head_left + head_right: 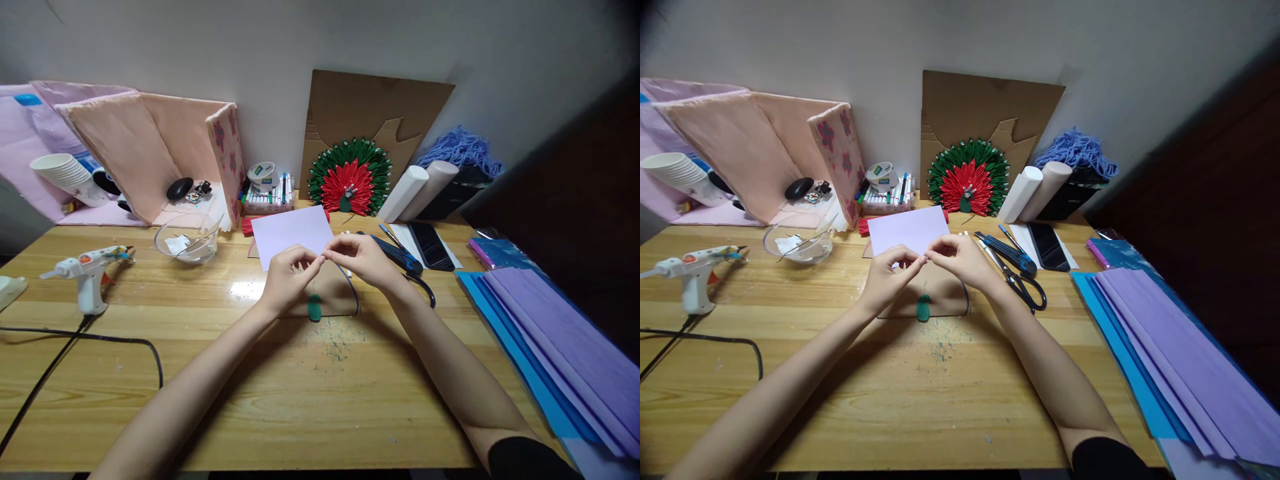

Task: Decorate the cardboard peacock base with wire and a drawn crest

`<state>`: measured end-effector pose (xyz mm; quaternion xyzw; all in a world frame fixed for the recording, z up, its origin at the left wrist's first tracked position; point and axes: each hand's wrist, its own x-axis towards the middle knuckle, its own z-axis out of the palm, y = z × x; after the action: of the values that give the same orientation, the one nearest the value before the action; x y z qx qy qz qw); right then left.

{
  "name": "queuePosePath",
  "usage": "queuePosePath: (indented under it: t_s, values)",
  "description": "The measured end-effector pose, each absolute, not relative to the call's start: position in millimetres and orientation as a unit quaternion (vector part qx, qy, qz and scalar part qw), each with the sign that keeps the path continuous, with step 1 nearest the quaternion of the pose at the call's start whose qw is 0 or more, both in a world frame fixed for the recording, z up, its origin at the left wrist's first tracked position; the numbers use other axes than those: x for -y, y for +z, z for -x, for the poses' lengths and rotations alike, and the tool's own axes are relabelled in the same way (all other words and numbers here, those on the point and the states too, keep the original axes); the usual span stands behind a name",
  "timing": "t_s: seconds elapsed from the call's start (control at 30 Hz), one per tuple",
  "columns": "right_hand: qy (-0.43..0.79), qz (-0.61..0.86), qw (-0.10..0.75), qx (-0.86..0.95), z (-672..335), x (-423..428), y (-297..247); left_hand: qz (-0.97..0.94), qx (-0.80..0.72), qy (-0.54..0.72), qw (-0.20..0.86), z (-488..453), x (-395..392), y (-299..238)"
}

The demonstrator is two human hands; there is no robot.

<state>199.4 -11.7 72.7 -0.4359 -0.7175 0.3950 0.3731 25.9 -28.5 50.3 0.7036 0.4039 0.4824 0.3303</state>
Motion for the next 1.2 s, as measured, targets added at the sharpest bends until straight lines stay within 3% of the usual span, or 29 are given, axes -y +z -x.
queuePosePath:
  t_s: [0.5,0.8,1.1,1.2]
  values:
    - [0.379,0.444,0.365,0.725,-198.3,15.4,78.7,-0.739,-0.393,0.491,0.241,-24.2,30.2,48.5]
    - [0.398,0.453,0.331,0.726,-202.9,5.9,69.5,-0.742,-0.440,0.439,0.251,-22.0,22.5,38.1]
    - [0.544,0.452,0.243,0.664,-210.9,-2.0,24.4,-0.737,-0.513,0.363,0.250,-12.3,12.3,3.9]
    - [0.543,0.423,0.227,0.689,-212.2,6.1,17.3,-0.754,-0.509,0.340,0.238,-12.5,11.6,0.1]
